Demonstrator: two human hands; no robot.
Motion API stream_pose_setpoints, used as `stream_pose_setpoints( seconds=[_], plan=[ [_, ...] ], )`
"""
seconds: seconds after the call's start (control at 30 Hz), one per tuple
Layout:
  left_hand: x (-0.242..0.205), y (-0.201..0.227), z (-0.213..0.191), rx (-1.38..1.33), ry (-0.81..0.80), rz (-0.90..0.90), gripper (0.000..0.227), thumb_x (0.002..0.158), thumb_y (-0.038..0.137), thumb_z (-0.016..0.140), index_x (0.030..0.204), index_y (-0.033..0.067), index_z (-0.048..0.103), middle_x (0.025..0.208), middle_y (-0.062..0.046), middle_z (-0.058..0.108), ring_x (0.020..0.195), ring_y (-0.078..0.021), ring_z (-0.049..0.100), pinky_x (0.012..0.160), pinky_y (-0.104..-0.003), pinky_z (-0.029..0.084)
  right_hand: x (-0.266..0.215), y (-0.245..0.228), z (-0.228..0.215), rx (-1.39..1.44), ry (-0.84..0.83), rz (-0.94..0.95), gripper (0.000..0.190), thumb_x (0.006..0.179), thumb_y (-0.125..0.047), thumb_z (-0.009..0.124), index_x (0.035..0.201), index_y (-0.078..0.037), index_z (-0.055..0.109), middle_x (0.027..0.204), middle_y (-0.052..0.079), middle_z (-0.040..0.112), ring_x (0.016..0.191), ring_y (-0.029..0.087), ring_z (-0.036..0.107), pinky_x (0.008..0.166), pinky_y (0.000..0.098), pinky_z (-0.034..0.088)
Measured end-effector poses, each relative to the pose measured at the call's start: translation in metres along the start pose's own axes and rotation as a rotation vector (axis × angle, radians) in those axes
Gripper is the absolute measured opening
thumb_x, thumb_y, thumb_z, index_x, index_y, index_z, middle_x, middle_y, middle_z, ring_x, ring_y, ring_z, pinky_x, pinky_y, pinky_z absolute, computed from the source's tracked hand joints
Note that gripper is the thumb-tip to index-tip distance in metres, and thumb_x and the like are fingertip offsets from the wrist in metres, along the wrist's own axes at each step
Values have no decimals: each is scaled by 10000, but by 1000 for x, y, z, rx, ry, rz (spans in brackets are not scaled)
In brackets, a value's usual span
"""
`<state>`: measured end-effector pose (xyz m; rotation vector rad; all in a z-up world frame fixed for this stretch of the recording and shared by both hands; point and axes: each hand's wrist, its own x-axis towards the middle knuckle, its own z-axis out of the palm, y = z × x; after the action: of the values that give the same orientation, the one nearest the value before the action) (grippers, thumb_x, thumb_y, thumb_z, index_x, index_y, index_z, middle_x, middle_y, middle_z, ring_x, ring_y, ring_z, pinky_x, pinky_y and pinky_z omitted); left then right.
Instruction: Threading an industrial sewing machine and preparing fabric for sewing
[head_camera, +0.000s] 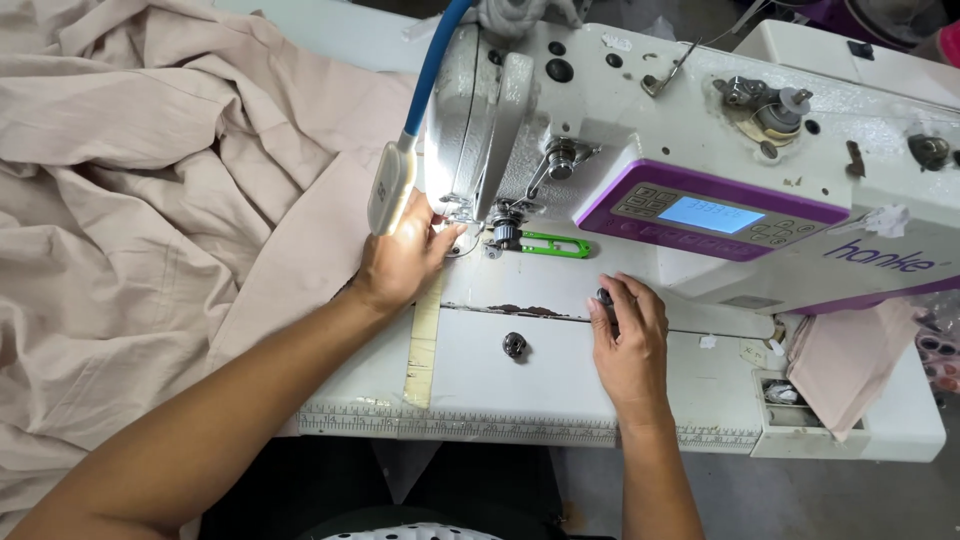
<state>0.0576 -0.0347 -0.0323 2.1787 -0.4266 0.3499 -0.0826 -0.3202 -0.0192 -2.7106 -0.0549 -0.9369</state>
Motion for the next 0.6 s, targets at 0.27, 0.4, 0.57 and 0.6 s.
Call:
stream_pose_setpoints(
  seconds=[0.27, 0.4, 0.57, 0.6],
  plan=[
    [-8, 15, -37, 59, -6, 181, 51, 982, 164, 704, 957, 127, 680, 862, -37, 656, 767, -320, 712, 676, -477, 580, -1, 3, 2, 10, -12, 10, 291, 1018, -281, 687, 1288, -175, 698, 1266, 43, 642, 1184, 274, 637, 966, 453, 501],
    [-20, 3, -39, -52, -53, 170, 69, 954, 220, 739, 934, 163, 705, 847, -19, 685, 787, -306, 724, 703, -459, 581, -1, 1, 1, -8, -11, 14, 295, 1020, -300, 678, 1291, -184, 693, 1277, 33, 637, 1187, 264, 636, 955, 452, 507],
    [-21, -1, -31, 146, 110, 543, 57, 940, 184, 721, 914, 211, 679, 1102, 32, 682, 819, -222, 721, 668, -371, 575, -1, 2, 3, -63, 3, -17, 299, 1015, -329, 672, 1288, -208, 699, 1274, 6, 635, 1152, 224, 642, 902, 417, 524],
    [-22, 5, -34, 139, 110, 549, 57, 940, 184, 721, 914, 211, 679, 1102, 32, 682, 819, -222, 721, 668, -371, 575, 0, 0, 2, -70, 6, -13, 299, 1015, -329, 672, 1288, -208, 699, 1274, 6, 635, 1152, 224, 642, 902, 417, 524]
  ],
)
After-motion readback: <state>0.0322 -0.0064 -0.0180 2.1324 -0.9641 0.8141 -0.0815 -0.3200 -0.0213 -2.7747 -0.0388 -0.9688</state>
